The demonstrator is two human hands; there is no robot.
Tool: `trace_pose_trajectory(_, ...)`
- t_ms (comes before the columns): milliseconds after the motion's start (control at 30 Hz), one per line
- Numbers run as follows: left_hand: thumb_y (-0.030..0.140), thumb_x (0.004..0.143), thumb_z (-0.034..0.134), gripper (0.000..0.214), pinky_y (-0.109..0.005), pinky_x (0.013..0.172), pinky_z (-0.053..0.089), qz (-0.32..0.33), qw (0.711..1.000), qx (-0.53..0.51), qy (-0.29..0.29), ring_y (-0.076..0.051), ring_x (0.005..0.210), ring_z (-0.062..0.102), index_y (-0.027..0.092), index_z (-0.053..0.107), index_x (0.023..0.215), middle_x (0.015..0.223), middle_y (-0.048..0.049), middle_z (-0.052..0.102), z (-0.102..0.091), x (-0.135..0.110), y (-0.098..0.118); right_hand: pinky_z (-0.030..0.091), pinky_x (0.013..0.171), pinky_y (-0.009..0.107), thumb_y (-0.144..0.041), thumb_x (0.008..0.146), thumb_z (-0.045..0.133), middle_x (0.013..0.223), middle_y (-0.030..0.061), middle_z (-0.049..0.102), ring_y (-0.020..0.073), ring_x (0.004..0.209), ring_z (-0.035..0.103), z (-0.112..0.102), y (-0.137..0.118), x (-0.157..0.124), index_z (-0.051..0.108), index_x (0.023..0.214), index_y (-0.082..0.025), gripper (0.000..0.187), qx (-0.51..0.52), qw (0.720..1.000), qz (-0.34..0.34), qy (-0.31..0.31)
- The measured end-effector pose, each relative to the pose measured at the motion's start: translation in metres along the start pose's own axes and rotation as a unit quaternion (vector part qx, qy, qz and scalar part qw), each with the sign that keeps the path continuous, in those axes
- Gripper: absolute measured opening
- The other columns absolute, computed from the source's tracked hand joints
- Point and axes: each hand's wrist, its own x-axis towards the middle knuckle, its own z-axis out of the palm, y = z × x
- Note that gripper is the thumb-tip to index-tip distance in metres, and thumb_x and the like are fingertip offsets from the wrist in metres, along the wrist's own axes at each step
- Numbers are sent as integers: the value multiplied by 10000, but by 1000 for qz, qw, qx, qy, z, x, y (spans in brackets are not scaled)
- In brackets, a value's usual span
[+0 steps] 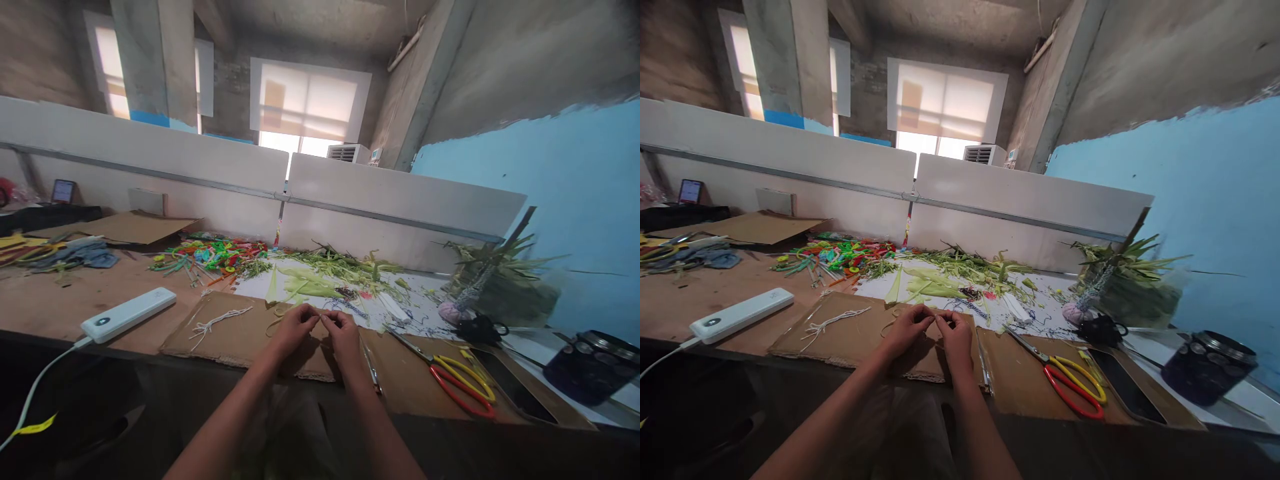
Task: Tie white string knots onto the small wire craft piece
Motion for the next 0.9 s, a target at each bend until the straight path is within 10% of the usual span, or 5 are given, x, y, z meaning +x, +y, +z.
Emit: trace_pose_trajectory(900, 392, 861, 603, 215, -262, 665, 430, 2, 1000, -6, -10, -171, 718, 565, 184, 648, 826, 763, -4, 642, 0, 0, 1, 441, 720, 318, -432, 711, 702, 720, 30, 695, 228, 723, 601, 0, 0, 0, 687, 713, -197, 235, -4, 1000, 2, 3)
